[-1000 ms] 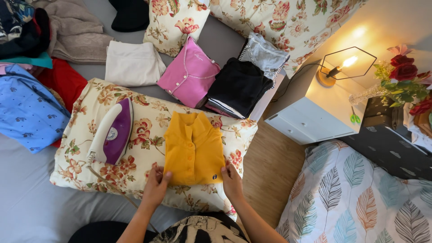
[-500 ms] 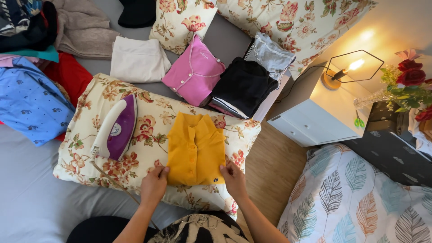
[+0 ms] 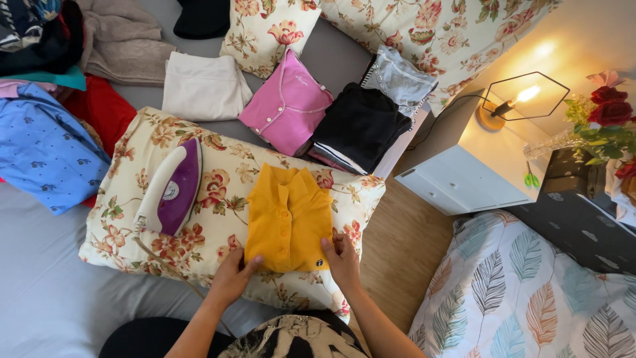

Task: The person irons a yellow shirt on a floral-patterned ironing board. They smooth the fabric with their hands, use a purple iron to press the garment, and fold the shirt into a neat stack.

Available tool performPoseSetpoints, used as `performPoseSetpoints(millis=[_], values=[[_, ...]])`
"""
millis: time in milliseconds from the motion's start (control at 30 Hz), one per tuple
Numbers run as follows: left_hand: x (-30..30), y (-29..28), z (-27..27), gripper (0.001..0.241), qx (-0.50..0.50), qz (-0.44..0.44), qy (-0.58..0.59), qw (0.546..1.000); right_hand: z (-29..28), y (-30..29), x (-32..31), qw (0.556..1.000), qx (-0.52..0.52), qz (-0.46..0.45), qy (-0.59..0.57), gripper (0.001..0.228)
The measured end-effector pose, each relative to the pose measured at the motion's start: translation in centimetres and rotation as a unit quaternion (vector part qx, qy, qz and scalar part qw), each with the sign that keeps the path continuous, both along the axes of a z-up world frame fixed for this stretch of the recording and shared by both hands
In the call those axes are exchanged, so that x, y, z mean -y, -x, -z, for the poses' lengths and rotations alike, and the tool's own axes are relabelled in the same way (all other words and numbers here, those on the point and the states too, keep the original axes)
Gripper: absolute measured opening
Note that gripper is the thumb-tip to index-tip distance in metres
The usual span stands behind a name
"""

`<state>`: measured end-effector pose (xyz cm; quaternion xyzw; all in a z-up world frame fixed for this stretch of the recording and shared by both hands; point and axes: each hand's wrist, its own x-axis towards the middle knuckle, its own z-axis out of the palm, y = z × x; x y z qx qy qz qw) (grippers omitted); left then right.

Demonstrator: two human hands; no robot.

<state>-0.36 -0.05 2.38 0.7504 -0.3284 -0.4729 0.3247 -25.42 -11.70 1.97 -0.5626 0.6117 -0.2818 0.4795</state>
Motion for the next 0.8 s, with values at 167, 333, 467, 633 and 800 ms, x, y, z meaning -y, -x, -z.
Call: performPoseSetpoints(millis=[167, 333, 467, 633, 800], values=[[0.1, 0.1, -1.4, 0.035, 0.164, 0.019, -0.050, 0.985, -0.9, -0.3, -0.3, 0.972, -0.174, -0.048, 0.153, 0.031], [3.3, -5.0, -6.0, 0.031, 0.459, -0.034, 0.226, 0.858, -4.4, -4.5, -1.3, 0.839, -0.285, -0.239, 0.398, 0.039], [6.0, -11.5, -7.1, 0.061, 0.518, -0.071, 0.077, 0.849, 1.4, -5.8, -1.3, 0.781, -0.310, -0.369, 0.396, 0.064], [7.3, -17.1, -2.6, 0.084, 0.396, -0.002, -0.073, 0.915, 0.5, -6.4, -0.4, 0.786, -0.347, -0.453, 0.236, 0.068], [8.4, -18.3, -2.8, 0.080, 0.298, -0.025, -0.101, 0.949, -0.9, -6.2, -0.2, 0.788, -0.292, -0.386, 0.380, 0.036]])
